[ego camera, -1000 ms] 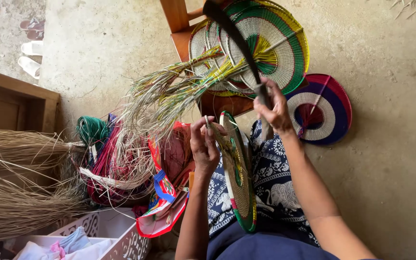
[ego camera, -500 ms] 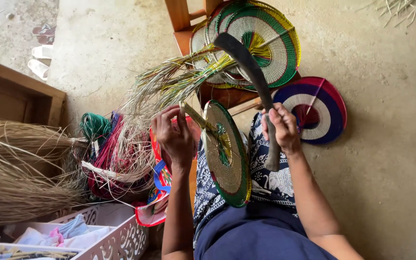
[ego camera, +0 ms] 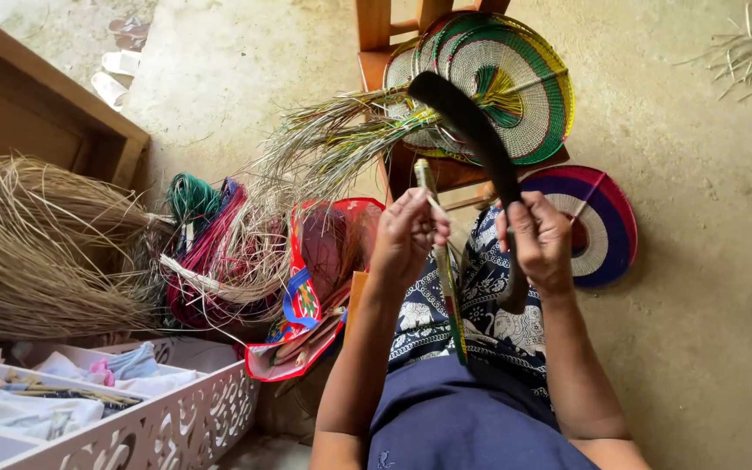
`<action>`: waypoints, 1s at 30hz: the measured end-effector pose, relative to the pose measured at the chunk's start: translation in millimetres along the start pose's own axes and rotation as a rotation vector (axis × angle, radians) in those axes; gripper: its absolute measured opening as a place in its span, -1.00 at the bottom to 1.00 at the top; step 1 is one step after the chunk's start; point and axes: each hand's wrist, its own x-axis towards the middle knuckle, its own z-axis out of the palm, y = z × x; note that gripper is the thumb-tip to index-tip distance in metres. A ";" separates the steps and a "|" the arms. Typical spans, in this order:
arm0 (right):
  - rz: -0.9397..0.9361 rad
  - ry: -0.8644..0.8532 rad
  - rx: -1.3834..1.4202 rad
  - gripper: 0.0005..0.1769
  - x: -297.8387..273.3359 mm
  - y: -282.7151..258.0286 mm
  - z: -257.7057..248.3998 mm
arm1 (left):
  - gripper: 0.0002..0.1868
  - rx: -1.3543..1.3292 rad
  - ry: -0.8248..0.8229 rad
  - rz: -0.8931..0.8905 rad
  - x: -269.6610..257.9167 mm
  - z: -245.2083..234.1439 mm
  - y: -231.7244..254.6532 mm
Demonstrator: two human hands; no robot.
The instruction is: Weaving dried fibers into a circular mat using a small tool
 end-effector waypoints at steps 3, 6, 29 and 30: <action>-0.002 -0.029 -0.171 -0.80 -12.3 24.4 4.6 | -0.80 0.207 0.087 0.157 -7.1 20.7 -2.5; -0.152 -0.048 -0.224 -0.71 0.5 -27.2 42.1 | -0.78 0.333 0.119 0.235 -12.1 38.2 0.2; 0.182 -0.353 0.027 -0.41 -21.7 -39.2 8.5 | -0.86 0.600 0.142 0.486 7.7 48.3 -11.7; 0.174 -0.396 -0.037 -0.44 -20.6 -47.3 9.6 | -0.86 0.608 0.151 0.464 7.7 45.8 -16.0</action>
